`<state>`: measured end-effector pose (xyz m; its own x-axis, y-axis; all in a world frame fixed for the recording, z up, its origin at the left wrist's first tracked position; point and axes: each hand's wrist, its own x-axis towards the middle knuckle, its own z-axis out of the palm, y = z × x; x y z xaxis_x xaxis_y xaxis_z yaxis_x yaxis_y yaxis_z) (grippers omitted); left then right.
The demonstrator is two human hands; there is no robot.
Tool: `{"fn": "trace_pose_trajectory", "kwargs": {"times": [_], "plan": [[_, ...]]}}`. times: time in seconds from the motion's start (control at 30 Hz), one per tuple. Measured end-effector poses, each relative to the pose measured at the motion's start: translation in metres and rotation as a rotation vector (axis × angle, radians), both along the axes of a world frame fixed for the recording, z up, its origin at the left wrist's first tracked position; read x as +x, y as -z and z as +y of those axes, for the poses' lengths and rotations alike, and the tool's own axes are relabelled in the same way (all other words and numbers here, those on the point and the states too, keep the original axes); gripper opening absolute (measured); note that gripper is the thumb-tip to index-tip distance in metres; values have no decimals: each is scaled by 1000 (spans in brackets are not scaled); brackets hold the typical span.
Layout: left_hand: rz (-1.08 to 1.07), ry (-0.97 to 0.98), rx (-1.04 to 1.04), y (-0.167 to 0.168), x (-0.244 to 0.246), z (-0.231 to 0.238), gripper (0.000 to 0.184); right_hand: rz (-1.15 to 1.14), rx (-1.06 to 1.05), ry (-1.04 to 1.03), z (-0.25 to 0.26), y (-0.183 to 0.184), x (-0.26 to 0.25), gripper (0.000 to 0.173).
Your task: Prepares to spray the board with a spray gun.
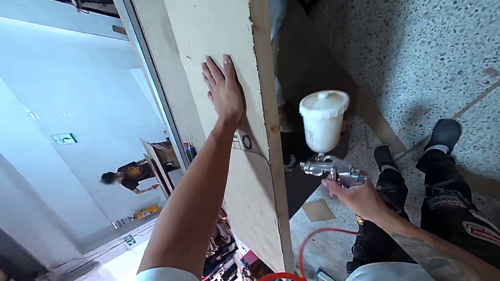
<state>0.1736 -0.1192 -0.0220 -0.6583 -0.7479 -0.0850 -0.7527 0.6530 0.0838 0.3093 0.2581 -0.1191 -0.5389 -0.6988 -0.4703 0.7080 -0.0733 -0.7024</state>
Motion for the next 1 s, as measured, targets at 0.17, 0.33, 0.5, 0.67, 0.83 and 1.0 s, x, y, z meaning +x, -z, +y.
{"fn": "trace_pose_trajectory", "kwargs": {"times": [0.17,0.33,0.5,0.67,0.83,1.0], "plan": [[-19,15,-2,-1,-1,3,87,-27,30,-169,1,-4,-23,13],[-8,29,-13,-2,0,3,86,103,45,28,-26,-6,-83,15],[0,29,-17,-1,-1,2,85,16,-9,-273,-15,-4,-89,13],[19,16,-15,0,-2,2,82,76,47,-114,-30,-12,-131,14],[16,24,-34,-1,0,0,80,153,0,31,-52,-13,-173,12],[11,20,-32,-2,-1,3,78,170,29,76,-71,-21,-215,10]]}}
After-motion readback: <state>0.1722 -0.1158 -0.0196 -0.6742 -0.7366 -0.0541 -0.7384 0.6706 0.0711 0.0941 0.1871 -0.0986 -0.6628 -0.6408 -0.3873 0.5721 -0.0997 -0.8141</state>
